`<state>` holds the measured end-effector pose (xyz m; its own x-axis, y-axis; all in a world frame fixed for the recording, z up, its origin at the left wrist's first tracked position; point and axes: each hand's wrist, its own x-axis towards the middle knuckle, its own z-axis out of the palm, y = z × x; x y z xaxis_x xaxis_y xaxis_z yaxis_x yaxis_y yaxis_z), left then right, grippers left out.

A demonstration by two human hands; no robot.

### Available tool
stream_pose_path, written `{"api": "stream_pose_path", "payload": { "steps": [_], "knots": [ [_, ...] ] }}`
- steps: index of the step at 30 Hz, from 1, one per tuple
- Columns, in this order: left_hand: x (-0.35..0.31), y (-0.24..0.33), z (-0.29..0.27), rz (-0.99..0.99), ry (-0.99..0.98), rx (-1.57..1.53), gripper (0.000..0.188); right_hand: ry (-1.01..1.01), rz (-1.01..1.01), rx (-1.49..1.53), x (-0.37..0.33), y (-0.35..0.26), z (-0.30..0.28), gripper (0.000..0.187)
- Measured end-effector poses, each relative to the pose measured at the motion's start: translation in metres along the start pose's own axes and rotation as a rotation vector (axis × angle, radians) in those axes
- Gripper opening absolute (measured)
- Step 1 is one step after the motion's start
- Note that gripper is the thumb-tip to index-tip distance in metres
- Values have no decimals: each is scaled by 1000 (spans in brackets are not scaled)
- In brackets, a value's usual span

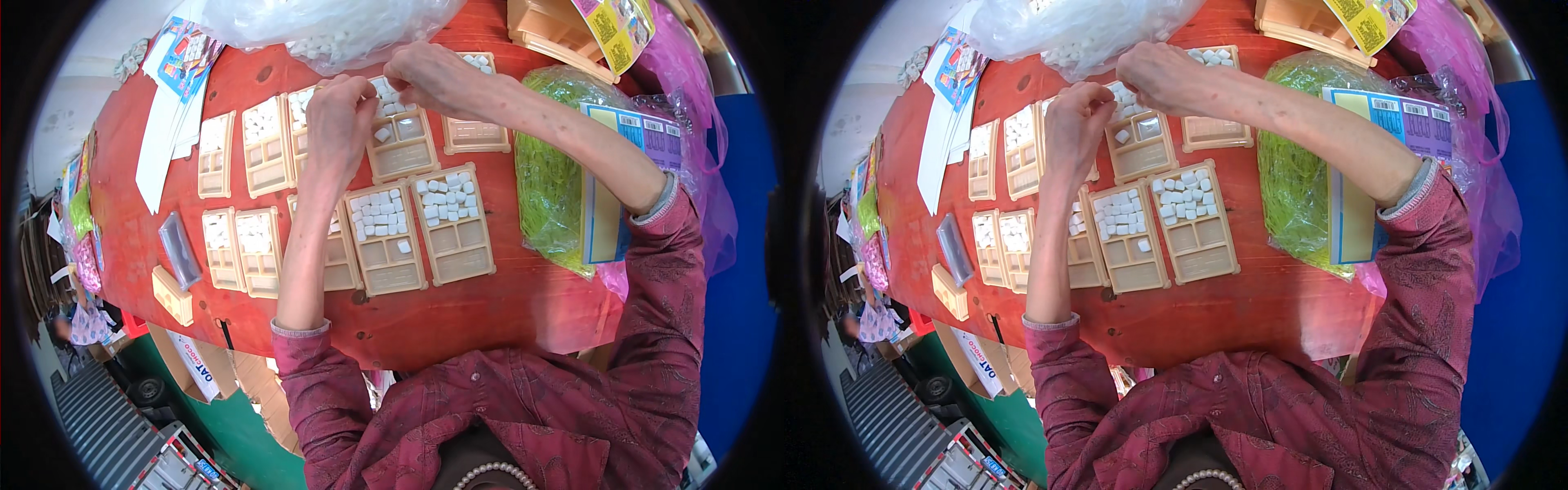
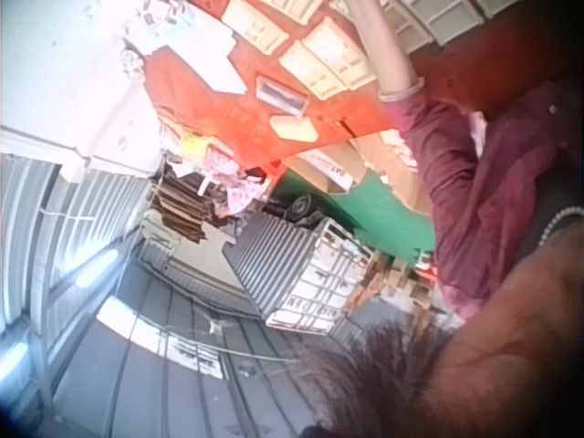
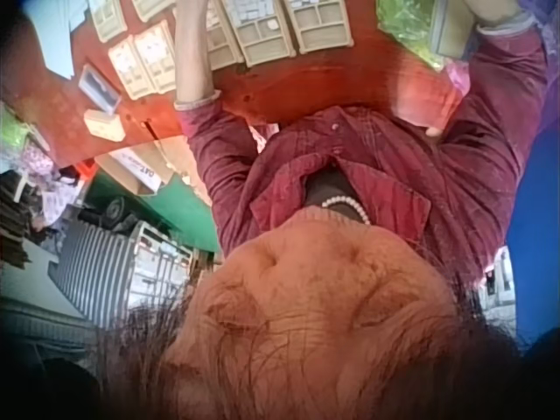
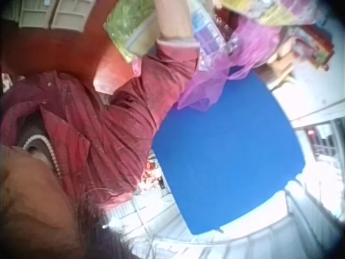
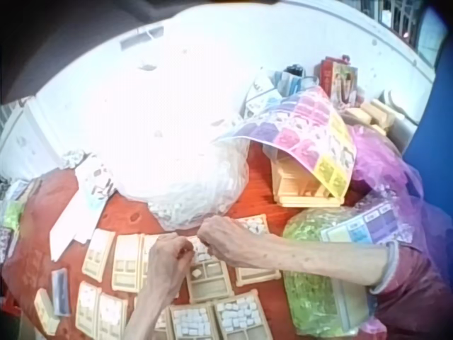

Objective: Sort white cube-shaped objects into separate compartments within wooden trays.

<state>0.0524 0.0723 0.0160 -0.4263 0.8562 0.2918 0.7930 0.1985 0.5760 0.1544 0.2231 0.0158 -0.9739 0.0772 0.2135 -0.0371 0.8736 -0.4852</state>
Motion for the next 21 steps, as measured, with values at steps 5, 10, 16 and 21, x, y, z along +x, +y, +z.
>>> {"api": "stream_pose_path", "payload": {
  "steps": [5, 10, 16, 21],
  "knots": [
    [-2, -5, -3, 20, -2, 52, 11, -68, 33, 44, 5, -3, -9, 15],
    [-1, 1, -1, -8, -10, -15, 11, -139, 154, 212, 11, 13, -16, 16],
    [-5, 2, -8, -21, 56, -51, 11, -66, 186, 281, 10, 18, -32, 12],
    [-2, 14, -5, -53, 22, -166, 11, -201, 229, 119, -7, 12, -62, 12]
  ]
}}
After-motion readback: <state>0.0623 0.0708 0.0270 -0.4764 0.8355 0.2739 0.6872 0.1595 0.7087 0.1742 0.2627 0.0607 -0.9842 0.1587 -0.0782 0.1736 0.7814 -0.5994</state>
